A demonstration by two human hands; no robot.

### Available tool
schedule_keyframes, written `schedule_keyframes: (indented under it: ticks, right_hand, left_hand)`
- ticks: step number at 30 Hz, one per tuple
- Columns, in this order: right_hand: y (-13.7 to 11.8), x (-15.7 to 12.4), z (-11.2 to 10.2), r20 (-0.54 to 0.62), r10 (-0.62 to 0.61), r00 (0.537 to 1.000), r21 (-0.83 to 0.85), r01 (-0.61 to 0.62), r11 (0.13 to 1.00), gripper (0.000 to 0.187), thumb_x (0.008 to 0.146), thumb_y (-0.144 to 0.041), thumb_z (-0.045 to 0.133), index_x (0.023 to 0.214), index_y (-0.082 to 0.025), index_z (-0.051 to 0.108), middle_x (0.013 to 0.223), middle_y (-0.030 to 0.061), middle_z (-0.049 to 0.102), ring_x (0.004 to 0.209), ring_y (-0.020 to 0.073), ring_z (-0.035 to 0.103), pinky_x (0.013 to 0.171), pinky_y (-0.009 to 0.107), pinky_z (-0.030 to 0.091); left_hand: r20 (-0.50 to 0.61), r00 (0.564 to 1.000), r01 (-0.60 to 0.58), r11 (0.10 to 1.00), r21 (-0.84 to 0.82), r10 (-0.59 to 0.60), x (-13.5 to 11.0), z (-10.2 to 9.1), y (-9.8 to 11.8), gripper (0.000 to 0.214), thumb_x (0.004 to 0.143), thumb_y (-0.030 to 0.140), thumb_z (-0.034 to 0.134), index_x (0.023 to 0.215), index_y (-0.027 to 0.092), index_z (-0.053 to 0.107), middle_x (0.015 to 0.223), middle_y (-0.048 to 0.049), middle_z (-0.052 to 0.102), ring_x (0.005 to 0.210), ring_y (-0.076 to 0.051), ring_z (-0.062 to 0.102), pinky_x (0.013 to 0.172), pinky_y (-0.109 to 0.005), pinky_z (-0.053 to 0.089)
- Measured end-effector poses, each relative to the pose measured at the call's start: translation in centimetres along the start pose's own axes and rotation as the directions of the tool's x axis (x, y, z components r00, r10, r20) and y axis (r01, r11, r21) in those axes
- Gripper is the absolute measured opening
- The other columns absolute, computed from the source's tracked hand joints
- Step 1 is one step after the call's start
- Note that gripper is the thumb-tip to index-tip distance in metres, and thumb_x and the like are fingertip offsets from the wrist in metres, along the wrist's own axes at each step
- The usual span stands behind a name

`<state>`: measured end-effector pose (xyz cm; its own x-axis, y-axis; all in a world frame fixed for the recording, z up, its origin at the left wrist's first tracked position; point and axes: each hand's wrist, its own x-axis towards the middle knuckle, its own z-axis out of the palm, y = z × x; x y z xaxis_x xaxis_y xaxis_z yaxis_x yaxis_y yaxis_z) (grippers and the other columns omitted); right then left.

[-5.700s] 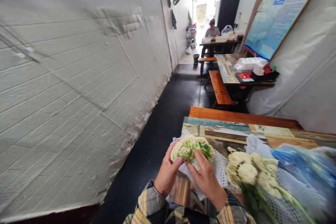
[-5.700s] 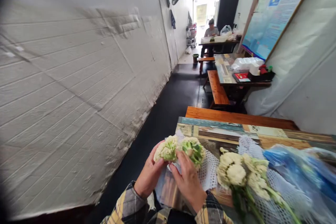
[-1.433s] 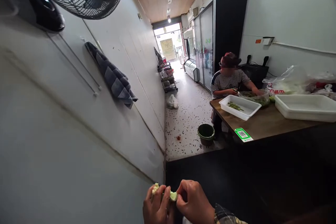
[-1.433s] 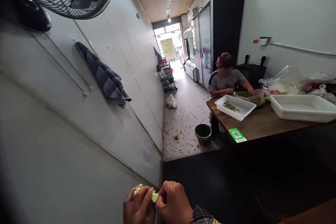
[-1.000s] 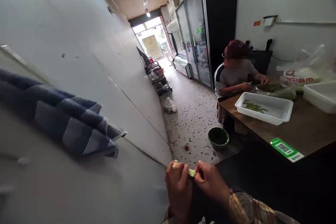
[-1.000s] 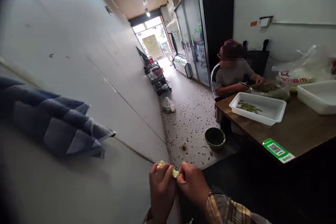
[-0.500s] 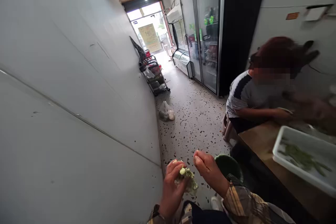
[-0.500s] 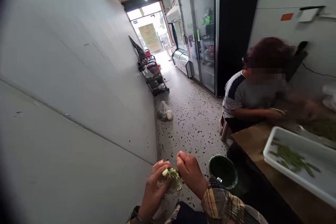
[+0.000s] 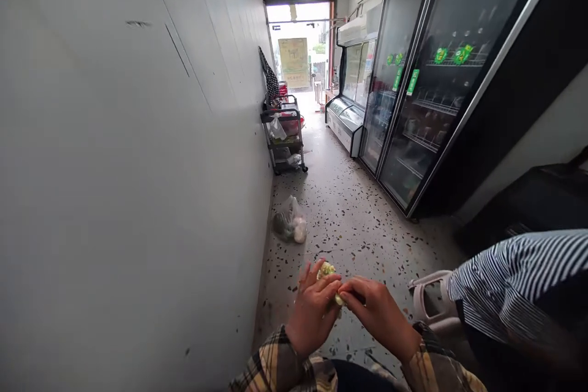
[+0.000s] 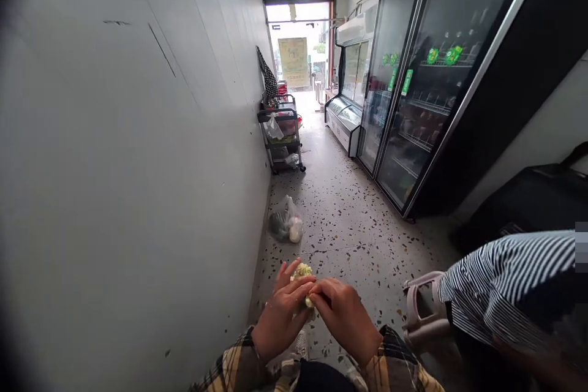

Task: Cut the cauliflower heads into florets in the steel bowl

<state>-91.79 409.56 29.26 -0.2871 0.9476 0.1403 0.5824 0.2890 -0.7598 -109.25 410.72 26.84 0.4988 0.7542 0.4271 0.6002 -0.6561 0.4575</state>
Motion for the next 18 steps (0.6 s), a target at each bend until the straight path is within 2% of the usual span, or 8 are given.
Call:
schedule_keyframes:
  ticks: [2, 5, 8, 10, 15, 18]
  right_hand:
    - [1.2, 4.7, -1.7, -0.016, 0.051, 0.999, -0.013, -0.051, 0.999, 0.024, 0.093, -0.031, 0.047, 0.082, -0.021, 0.066, 0.083, 0.0030, 0.069, 0.078, 0.0168, 0.062, 0.073, 0.028, 0.046]
    - [3.0, 11.2, -4.2, -0.016, 0.119, 0.993, -0.008, -0.119, 0.993, 0.019, 0.091, -0.032, 0.051, 0.086, -0.023, 0.066, 0.084, 0.0023, 0.069, 0.076, 0.0168, 0.063, 0.070, 0.027, 0.047]
    - [6.1, 18.0, -5.8, -0.053, 0.187, 0.981, 0.041, -0.185, 0.982, 0.017, 0.089, -0.036, 0.055, 0.088, -0.022, 0.065, 0.083, 0.0020, 0.069, 0.075, 0.0167, 0.063, 0.068, 0.026, 0.047]
    - [9.0, 23.2, -6.8, -0.090, 0.208, 0.974, 0.046, -0.205, 0.978, 0.021, 0.089, -0.040, 0.054, 0.085, -0.021, 0.064, 0.080, 0.0019, 0.068, 0.072, 0.0165, 0.062, 0.067, 0.026, 0.046]
    - [16.6, 37.4, -11.3, -0.055, 0.148, 0.987, -0.004, -0.148, 0.989, 0.025, 0.089, -0.035, 0.052, 0.073, -0.020, 0.064, 0.070, 0.0011, 0.065, 0.066, 0.0156, 0.059, 0.063, 0.026, 0.043]
    - [20.0, 46.2, -14.6, -0.015, 0.085, 0.996, -0.040, -0.085, 0.996, 0.021, 0.087, -0.026, 0.050, 0.072, -0.020, 0.063, 0.069, 0.0008, 0.064, 0.065, 0.0149, 0.059, 0.062, 0.025, 0.042]
  left_hand:
    - [0.011, 0.998, -0.057, 0.998, -0.013, 0.057, 5.3, -0.3, -3.1, 0.028, 0.083, 0.015, 0.054, 0.107, 0.024, 0.066, 0.112, -0.0045, 0.069, 0.137, -0.027, 0.038, 0.115, -0.058, 0.025]
    - [0.039, 0.997, -0.072, 0.997, -0.029, 0.073, 12.7, -0.2, -7.4, 0.022, 0.085, 0.017, 0.052, 0.100, 0.025, 0.065, 0.111, -0.0020, 0.069, 0.137, -0.026, 0.039, 0.117, -0.055, 0.024]
    - [0.043, 0.995, -0.086, 0.996, -0.030, 0.087, 19.5, 1.1, -12.3, 0.019, 0.086, 0.017, 0.052, 0.098, 0.025, 0.064, 0.109, -0.0012, 0.069, 0.136, -0.027, 0.040, 0.116, -0.056, 0.025]
    - [-0.003, 0.997, -0.077, 0.997, -0.010, 0.077, 24.1, 2.6, -15.8, 0.020, 0.085, 0.017, 0.053, 0.100, 0.024, 0.064, 0.106, -0.0017, 0.070, 0.134, -0.027, 0.042, 0.116, -0.058, 0.025]
    - [-0.131, 0.991, 0.010, 0.999, 0.053, -0.003, 36.5, 6.6, -23.6, 0.018, 0.084, 0.016, 0.055, 0.099, 0.023, 0.063, 0.101, -0.0009, 0.071, 0.129, -0.026, 0.047, 0.116, -0.056, 0.024]
    - [-0.163, 0.985, 0.075, 0.992, 0.100, -0.058, 44.1, 7.7, -27.6, 0.018, 0.084, 0.016, 0.056, 0.099, 0.023, 0.063, 0.101, -0.0006, 0.071, 0.128, -0.025, 0.048, 0.116, -0.055, 0.024]
